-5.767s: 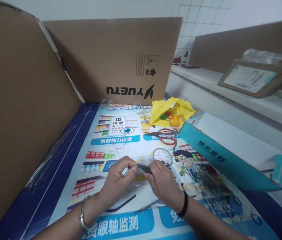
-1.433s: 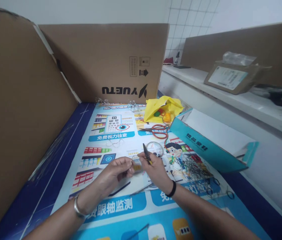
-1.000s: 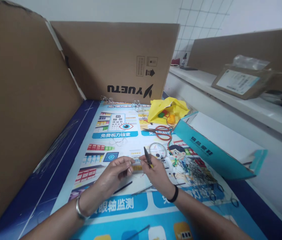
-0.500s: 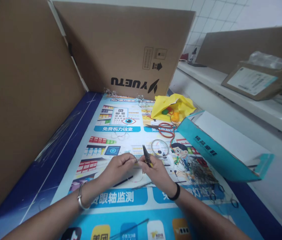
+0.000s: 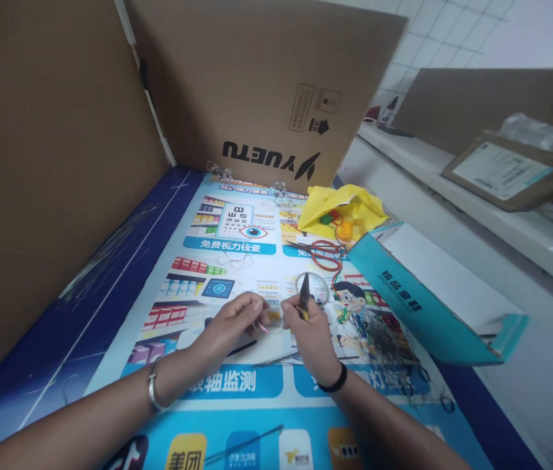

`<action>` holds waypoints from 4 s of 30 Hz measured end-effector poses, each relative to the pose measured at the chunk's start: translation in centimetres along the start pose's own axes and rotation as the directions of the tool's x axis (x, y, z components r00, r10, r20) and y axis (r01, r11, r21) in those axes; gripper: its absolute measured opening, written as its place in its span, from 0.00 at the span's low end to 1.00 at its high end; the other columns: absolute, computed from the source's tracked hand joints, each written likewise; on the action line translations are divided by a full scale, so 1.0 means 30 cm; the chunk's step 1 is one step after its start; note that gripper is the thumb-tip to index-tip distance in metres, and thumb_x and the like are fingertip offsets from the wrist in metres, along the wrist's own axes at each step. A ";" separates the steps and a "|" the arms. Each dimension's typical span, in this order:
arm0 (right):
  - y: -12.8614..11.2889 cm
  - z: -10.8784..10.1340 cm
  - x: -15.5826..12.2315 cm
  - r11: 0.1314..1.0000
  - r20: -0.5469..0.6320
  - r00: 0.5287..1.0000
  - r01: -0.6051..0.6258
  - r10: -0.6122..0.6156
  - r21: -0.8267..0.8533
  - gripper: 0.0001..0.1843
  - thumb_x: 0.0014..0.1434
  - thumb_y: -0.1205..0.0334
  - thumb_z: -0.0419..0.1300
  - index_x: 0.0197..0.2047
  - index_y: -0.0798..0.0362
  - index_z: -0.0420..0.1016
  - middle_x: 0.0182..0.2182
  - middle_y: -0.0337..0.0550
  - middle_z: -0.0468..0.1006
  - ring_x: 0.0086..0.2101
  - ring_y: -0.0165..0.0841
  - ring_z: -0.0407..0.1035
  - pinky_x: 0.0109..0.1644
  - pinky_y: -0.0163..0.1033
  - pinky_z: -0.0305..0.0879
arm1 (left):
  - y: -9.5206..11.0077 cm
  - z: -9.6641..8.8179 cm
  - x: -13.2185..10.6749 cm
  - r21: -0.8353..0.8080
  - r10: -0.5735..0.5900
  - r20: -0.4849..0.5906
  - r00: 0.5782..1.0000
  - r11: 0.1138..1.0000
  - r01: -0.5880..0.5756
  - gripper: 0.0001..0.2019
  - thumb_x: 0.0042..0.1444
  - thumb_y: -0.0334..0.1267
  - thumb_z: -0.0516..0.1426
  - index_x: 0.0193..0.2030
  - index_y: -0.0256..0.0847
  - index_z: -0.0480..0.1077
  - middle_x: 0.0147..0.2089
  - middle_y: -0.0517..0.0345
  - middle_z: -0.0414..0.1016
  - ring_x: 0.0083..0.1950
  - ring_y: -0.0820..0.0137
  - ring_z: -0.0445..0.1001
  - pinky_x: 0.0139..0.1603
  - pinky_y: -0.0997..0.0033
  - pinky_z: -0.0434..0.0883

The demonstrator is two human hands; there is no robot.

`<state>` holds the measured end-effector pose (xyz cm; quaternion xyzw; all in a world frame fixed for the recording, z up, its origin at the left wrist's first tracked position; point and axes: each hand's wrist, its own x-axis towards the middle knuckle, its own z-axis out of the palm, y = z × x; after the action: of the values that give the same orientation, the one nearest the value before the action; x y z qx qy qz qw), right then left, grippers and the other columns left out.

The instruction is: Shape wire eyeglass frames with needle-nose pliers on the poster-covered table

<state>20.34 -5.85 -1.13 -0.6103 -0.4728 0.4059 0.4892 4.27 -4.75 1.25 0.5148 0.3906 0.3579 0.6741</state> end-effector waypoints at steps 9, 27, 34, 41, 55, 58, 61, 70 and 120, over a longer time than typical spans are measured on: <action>0.023 0.002 0.007 0.990 0.016 1.000 -0.027 0.025 0.139 0.10 0.52 0.54 0.60 0.30 0.52 0.66 0.19 0.33 0.67 0.23 0.27 0.61 0.29 0.34 0.58 | -0.012 0.023 -0.018 -0.355 -0.082 0.059 0.995 0.930 0.097 0.11 0.57 0.45 0.55 0.33 0.39 0.68 0.35 0.56 0.72 0.39 0.71 0.68 0.44 0.70 0.63; 0.034 -0.008 0.015 0.943 0.170 0.985 -0.047 -0.010 0.329 0.12 0.53 0.54 0.60 0.34 0.52 0.64 0.19 0.33 0.69 0.23 0.27 0.62 0.30 0.34 0.57 | -0.023 0.001 0.013 -0.406 -0.066 -0.072 0.995 0.913 0.032 0.09 0.54 0.42 0.58 0.32 0.37 0.69 0.26 0.60 0.69 0.28 0.76 0.66 0.33 0.74 0.61; 0.024 -0.016 0.012 0.959 0.266 0.964 -0.077 0.002 0.273 0.12 0.53 0.54 0.60 0.33 0.52 0.65 0.19 0.35 0.71 0.23 0.27 0.63 0.28 0.33 0.56 | -0.023 -0.014 0.015 -0.427 -0.041 -0.071 0.997 0.904 0.007 0.09 0.56 0.42 0.56 0.31 0.38 0.66 0.26 0.61 0.68 0.31 0.74 0.69 0.36 0.73 0.62; 0.015 -0.014 0.008 0.932 0.325 0.946 -0.119 0.002 0.341 0.12 0.54 0.53 0.59 0.34 0.53 0.65 0.21 0.35 0.72 0.23 0.27 0.65 0.28 0.33 0.56 | -0.027 -0.012 0.014 -0.350 -0.057 -0.084 0.995 0.936 0.024 0.09 0.58 0.42 0.54 0.32 0.39 0.65 0.23 0.61 0.69 0.27 0.75 0.66 0.31 0.75 0.59; 0.019 -0.011 0.014 0.944 0.238 0.971 -0.095 0.018 0.316 0.13 0.54 0.51 0.59 0.32 0.53 0.63 0.20 0.34 0.70 0.22 0.27 0.63 0.27 0.33 0.56 | -0.014 -0.005 0.013 -0.374 -0.035 -0.061 0.998 0.927 0.010 0.12 0.57 0.46 0.54 0.35 0.38 0.68 0.28 0.58 0.71 0.32 0.72 0.68 0.34 0.73 0.63; 0.020 -0.008 0.021 0.940 0.154 0.988 -0.064 0.013 0.336 0.14 0.54 0.51 0.58 0.30 0.52 0.63 0.19 0.34 0.69 0.21 0.26 0.61 0.26 0.33 0.55 | -0.018 0.003 0.010 -0.379 -0.049 -0.011 0.999 0.925 0.042 0.13 0.56 0.47 0.56 0.39 0.39 0.69 0.37 0.54 0.73 0.40 0.68 0.71 0.38 0.71 0.65; 0.022 -0.006 0.023 0.941 0.123 0.992 -0.053 0.013 0.334 0.13 0.54 0.52 0.58 0.29 0.52 0.63 0.18 0.33 0.68 0.20 0.26 0.60 0.26 0.33 0.54 | -0.026 0.008 0.005 -0.323 -0.077 0.010 0.997 0.943 0.077 0.11 0.54 0.45 0.58 0.39 0.39 0.69 0.40 0.53 0.73 0.42 0.67 0.72 0.39 0.71 0.65; 0.027 0.002 0.014 0.919 0.194 0.979 -0.127 0.057 0.373 0.15 0.52 0.51 0.61 0.31 0.53 0.64 0.19 0.34 0.70 0.23 0.28 0.64 0.27 0.34 0.56 | -0.028 0.004 0.008 -0.348 -0.043 -0.034 0.998 0.937 0.028 0.11 0.55 0.45 0.57 0.32 0.39 0.67 0.33 0.56 0.74 0.37 0.71 0.70 0.38 0.73 0.64; -0.057 0.186 0.627 -0.113 0.510 0.846 0.498 -0.152 -0.860 0.19 0.63 0.62 0.43 0.56 0.52 0.61 0.47 0.55 0.67 0.49 0.43 0.58 0.48 0.47 0.53 | 0.004 -0.503 0.163 0.887 0.283 -0.304 0.909 0.432 0.162 0.04 0.51 0.38 0.55 0.32 0.42 0.70 0.32 0.58 0.74 0.33 0.68 0.71 0.29 0.73 0.58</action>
<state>18.89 13.79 -1.13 -0.5762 -0.8067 -0.1136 -0.0665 -7.10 5.85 -1.91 0.7197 0.6327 0.2186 0.1840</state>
